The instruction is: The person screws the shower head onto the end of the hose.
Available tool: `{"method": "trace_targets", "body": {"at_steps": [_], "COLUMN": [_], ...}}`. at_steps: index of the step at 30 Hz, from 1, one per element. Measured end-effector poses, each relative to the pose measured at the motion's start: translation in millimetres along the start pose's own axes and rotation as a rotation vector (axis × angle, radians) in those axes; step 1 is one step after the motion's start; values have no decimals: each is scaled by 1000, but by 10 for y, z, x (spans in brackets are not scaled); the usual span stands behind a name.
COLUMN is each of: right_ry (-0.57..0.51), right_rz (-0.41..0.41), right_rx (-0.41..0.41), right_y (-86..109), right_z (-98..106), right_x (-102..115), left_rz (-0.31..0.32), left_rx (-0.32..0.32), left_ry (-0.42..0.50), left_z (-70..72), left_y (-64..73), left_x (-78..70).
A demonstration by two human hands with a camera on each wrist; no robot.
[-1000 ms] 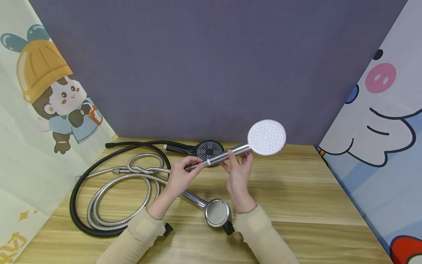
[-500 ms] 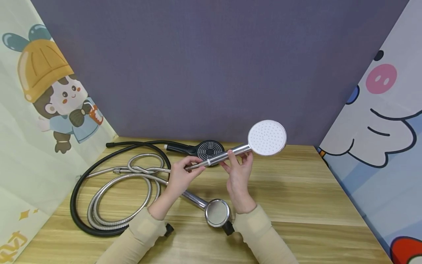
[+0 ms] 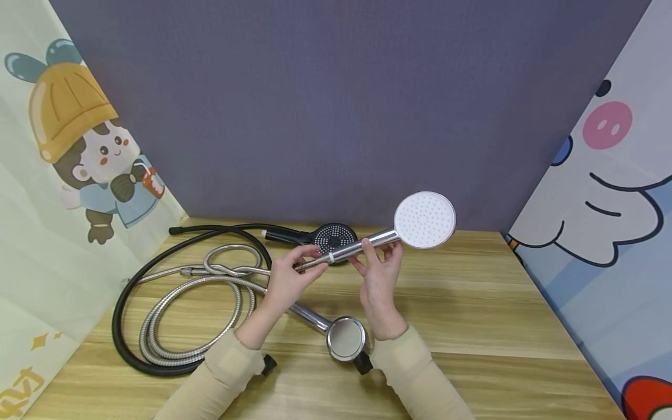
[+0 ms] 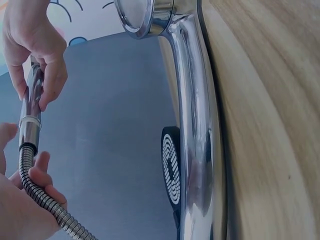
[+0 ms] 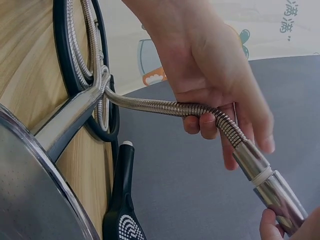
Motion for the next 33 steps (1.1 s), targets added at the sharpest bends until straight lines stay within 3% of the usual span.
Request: {"method": "trace_targets", "body": {"at_steps": [11,33], "right_ry": [4,-5], "right_rz": [-13,-14], "right_rx": [3,-1], "right_y": [4,0], "right_z": [-7,-14], "right_x": [1,11], "left_rz": [23,-73], "left_rx": [80,1], "left_ry": [-8,-11], "left_z": [-11,20], "left_y": [-3,4], "left_x": [7,1]}}
Point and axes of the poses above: each hand's wrist, its own y-axis away from the middle knuckle, its own z-axis out of the back of the hand, x = y × z, the point moved 3 cm from there along -y, towards the middle knuckle, and after that the axes turned 1 degree about -z, right-handed, at the moved point
